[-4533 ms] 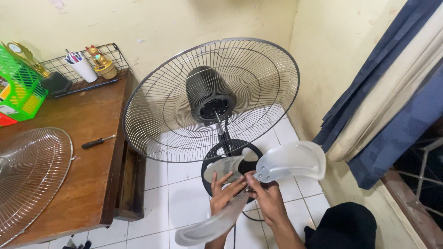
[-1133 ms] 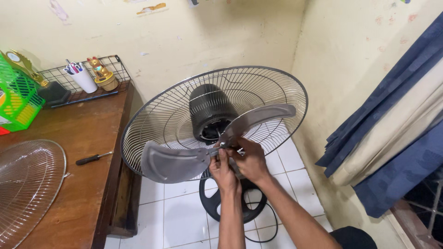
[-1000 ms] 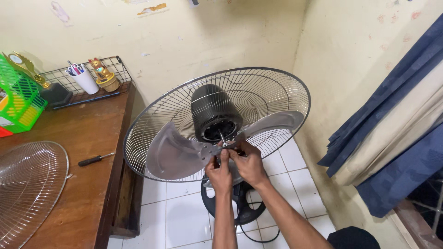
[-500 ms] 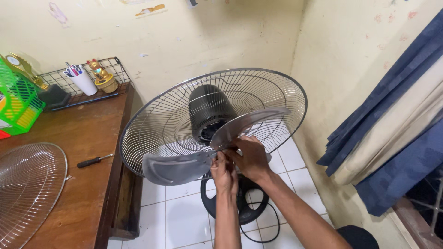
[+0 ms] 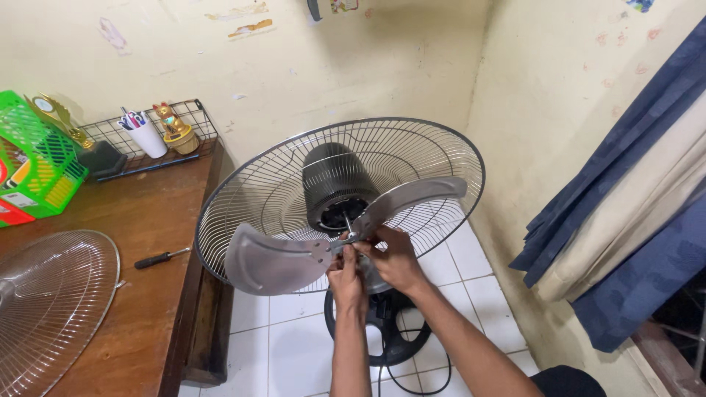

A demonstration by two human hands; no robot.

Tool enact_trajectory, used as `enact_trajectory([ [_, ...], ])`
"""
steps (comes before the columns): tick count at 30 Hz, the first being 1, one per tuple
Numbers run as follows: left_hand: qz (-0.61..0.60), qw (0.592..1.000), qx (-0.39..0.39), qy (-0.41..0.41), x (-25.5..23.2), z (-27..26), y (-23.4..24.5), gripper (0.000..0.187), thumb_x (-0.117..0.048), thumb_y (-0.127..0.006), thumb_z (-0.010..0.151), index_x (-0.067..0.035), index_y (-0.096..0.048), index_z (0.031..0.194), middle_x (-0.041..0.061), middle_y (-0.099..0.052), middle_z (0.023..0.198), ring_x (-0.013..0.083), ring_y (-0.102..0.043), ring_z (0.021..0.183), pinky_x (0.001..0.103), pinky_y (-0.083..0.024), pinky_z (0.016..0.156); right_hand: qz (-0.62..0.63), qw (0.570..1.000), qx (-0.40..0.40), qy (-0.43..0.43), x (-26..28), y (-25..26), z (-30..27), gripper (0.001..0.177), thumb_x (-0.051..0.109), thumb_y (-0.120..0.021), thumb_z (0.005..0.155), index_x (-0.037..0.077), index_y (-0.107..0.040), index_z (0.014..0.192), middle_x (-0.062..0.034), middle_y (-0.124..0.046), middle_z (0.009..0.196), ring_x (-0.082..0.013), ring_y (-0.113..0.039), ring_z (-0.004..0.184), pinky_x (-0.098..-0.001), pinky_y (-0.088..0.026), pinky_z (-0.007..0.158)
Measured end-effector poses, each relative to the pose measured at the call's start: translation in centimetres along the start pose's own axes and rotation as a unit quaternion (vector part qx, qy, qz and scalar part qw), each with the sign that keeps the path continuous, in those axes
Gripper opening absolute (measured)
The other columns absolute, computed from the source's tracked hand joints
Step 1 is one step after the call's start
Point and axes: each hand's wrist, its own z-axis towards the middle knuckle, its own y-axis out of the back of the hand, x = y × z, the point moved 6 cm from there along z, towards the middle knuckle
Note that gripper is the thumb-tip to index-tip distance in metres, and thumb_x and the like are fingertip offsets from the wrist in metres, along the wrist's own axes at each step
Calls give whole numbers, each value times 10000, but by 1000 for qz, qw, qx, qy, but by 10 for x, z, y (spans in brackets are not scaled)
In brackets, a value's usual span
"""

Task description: The person assembles a standing electric fan by attaching the rear cage, inserting the fan blades, securing the motor housing, and fitting the front cage. The person uses a screwdriver to tighten the central nut and aligns the components by hand.

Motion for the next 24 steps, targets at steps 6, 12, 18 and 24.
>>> enact_trajectory([
  [6,-164,984,9,70,23,3,-5,477,-247,-664,899,-140,-547,1350,3,-715,1067,117,-655,1002,286,-527,938,-190,980,38,35,20,14,10,197,201,-810,851,29,-721,889,-111,-742,789,-282,-670,722,-407,-496,723],
  [12,179,982,57,-25,-26,4,-4,507,-264,-713,949,-64,-629,1406,26,-742,1195,134,-662,1115,254,-510,988,90,995,-33,30,-13,-4,-6,222,221,-757,917,32,-701,1019,-71,-723,867,-171,-669,768,-324,-541,715],
  [18,186,982,35,-15,-33,6,5,481,-242,-761,895,-42,-666,1323,63,-748,1155,168,-684,1104,297,-540,1004,133,991,-15,-7,-23,-15,-6,263,244,-748,913,10,-710,1027,-59,-727,854,-147,-643,738,-302,-524,678],
  [24,-167,980,76,76,32,13,17,398,-171,-725,1045,-22,-634,1403,66,-665,1164,130,-546,990,246,-419,835,-57,992,104,-47,-5,8,17,290,267,-826,850,-4,-722,850,-102,-713,765,-205,-661,704,-339,-528,673],
])
